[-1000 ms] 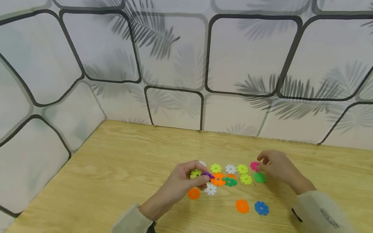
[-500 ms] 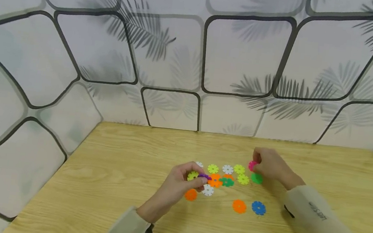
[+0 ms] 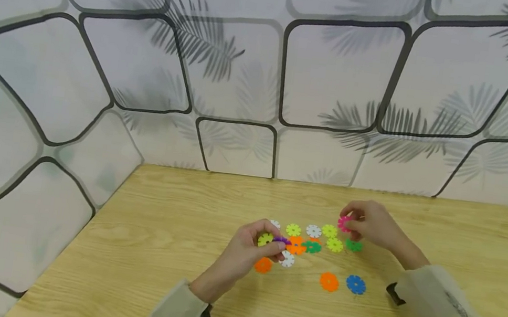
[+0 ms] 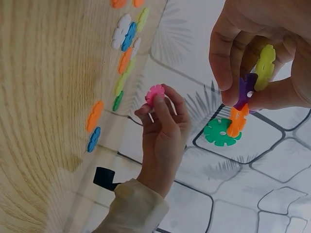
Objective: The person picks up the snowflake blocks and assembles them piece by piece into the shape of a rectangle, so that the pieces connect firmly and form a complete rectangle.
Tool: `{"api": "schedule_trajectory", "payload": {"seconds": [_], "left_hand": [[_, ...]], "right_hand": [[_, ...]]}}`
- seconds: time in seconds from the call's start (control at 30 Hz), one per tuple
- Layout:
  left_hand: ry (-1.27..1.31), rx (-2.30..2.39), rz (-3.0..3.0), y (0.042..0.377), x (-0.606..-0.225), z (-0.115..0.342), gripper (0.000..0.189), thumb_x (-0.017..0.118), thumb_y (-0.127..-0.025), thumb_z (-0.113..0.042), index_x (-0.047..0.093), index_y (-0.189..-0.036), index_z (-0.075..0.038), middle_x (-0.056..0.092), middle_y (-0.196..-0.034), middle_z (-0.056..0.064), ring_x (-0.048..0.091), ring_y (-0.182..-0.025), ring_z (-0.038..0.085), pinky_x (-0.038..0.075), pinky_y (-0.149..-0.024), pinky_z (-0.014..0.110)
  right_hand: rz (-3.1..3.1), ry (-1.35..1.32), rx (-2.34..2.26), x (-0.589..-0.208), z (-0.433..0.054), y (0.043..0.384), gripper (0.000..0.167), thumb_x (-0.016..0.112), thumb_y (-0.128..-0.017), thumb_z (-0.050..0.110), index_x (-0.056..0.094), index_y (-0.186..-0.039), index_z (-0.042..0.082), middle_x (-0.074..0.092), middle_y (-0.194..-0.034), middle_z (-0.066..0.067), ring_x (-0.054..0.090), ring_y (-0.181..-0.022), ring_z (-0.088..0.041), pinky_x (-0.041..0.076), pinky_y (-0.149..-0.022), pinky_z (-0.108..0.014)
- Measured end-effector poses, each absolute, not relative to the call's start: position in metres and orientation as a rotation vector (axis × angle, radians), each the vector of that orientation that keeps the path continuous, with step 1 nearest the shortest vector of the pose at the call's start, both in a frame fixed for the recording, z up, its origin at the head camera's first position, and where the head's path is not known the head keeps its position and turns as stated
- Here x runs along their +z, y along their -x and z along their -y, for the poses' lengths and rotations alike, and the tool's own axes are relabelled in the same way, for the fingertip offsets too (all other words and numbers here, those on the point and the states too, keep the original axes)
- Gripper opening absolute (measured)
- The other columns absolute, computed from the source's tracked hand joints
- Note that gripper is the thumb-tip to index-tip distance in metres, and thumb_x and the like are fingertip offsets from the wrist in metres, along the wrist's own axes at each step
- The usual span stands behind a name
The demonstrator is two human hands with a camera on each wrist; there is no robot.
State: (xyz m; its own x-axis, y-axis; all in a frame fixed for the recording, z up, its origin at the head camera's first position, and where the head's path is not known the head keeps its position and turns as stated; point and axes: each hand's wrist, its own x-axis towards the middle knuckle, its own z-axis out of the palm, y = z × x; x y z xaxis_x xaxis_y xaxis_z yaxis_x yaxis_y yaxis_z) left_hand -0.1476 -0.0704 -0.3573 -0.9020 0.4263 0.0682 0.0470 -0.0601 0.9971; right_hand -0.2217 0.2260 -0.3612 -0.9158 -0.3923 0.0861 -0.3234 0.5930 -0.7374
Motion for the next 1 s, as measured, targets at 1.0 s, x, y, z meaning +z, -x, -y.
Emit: {"api": "schedule_trajectory", "payload": {"seconds": [1.0], "left_hand": [[-0.452,2.011,-2.003,0.146,-0.36,0.068,0.017,0.065,-0.097,0.001,0.066,-0.11,0.011,0.071,-0.099,0.007,0.068,-0.077,0.01,0.059,-0.082,0.037]], "right_hand": [[-2.111,0.612,-1.779,-0.35,-0.212,0.159,0.033,0.056,-0.1,-0.005,0.047,-0.125,-0.025,0.067,-0.093,-0.016,0.071,-0.072,-0.023,0.061,-0.072,-0.037]]}}
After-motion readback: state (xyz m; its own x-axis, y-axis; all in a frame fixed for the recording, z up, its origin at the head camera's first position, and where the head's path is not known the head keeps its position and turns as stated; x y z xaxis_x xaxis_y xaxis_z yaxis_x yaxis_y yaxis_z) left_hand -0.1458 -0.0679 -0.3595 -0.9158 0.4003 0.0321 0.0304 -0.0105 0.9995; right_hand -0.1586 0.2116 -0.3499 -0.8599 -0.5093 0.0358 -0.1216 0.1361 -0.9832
